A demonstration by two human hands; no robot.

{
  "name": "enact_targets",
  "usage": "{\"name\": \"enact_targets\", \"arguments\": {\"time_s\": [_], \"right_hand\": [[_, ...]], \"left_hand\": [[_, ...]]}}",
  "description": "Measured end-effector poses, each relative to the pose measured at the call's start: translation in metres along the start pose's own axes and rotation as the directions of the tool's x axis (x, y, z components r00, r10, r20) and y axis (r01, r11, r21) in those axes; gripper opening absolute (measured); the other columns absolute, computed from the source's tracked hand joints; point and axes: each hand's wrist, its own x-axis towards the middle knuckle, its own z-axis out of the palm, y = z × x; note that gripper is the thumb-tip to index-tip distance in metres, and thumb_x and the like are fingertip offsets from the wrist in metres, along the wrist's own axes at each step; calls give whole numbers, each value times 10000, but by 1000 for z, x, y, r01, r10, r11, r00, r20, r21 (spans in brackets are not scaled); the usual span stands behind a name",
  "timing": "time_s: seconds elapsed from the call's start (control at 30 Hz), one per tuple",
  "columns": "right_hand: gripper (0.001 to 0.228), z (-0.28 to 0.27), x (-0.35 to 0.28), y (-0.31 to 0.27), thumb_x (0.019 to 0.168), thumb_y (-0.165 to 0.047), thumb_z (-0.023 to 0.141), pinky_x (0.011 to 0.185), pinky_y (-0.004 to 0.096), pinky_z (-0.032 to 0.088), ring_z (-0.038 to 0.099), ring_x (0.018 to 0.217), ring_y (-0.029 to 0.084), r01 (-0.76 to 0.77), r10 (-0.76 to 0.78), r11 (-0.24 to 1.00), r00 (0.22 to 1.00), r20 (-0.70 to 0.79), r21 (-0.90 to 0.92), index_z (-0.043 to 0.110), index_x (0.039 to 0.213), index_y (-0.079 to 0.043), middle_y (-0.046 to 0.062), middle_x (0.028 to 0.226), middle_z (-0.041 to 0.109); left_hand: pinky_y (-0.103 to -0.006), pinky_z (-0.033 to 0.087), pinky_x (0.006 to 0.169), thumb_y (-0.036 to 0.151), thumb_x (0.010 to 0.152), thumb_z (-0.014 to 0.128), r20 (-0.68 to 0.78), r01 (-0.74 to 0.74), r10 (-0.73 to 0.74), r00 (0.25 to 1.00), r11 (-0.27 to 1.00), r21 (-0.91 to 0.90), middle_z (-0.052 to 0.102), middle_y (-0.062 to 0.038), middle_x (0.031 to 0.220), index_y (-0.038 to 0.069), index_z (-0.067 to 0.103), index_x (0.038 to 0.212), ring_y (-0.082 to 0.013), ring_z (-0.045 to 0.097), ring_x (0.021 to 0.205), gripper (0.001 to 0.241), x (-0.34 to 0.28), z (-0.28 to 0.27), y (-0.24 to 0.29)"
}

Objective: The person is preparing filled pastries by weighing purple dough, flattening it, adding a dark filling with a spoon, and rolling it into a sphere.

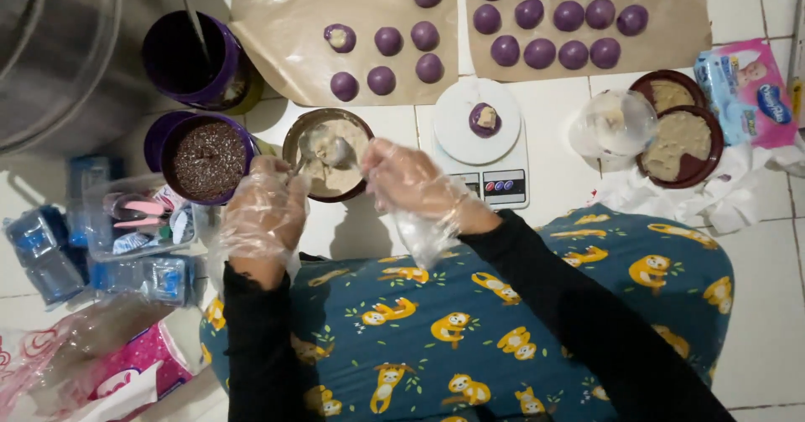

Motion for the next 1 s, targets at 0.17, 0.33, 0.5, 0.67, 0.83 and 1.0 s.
{"name": "enact_targets", "arguments": {"time_s": [0.17, 0.33, 0.5, 0.67, 0.83, 1.0], "right_hand": [[356, -60, 10, 14, 1017, -125, 422, 660, 196, 539, 670, 756, 162, -2, 61, 984, 945, -322, 180, 737, 1071, 30, 143, 825, 697], [289, -166, -24, 31, 945, -423, 520, 589, 304, 497, 679, 746, 196, -343, 230, 927, 841, -489, -153, 732, 886, -236, 21, 765, 699], [209, -203, -19, 102, 894, -415, 623, 659, 335, 562, 721, 751, 189, -436, 101, 779, 797, -596, -450, 710, 808, -246, -15, 605, 671], [173, -153, -13, 76, 980, -341, 588, 656, 387, 572, 716, 770, 229, -304, 99, 828, 906, -411, -470, 717, 1010, -230, 49, 843, 725], [323, -52, -20, 36, 947, -321, 538, 503, 223, 530, 676, 711, 131, -255, 243, 892, 967, 80, 372, 581, 1159, -81, 85, 874, 697], [483, 14, 4, 18, 801, -93, 751, 498, 273, 600, 685, 595, 205, -331, 330, 929, 943, 32, 164, 435, 1161, -36, 176, 814, 688]], "left_hand": [[-381, 620, 678, 320, 1064, 622, -106, -149, 167, 980, 976, 162, 669, -96, 907, 119, 535, 1282, -260, 706, 778, 309, 15, 12, -19], [-497, 624, 753, 407, 999, 691, -128, -31, 61, 990, 973, 227, 643, -130, 1080, 175, 584, 1254, -347, 693, 956, 361, 12, 6, 2], [-496, 602, 835, 350, 1101, 596, -322, -105, 177, 930, 968, 227, 643, -160, 1151, 179, 652, 1247, -364, 676, 1034, 231, -11, -12, 65], [-522, 562, 910, 430, 1116, 465, -272, -110, 175, 946, 965, 238, 668, -183, 1175, 160, 658, 1256, -411, 664, 1091, 360, 4, -3, 49], [-551, 519, 986, 657, 1063, 365, -72, 69, -49, 996, 946, 318, 715, -245, 1109, 69, 677, 1192, -449, 657, 1144, 678, 39, 12, -39], [-377, 627, 834, 324, 1065, 496, -29, -290, 447, 894, 627, 723, 686, -224, 976, 59, 687, 1198, -355, 728, 1008, 352, 59, 88, -136]]}}
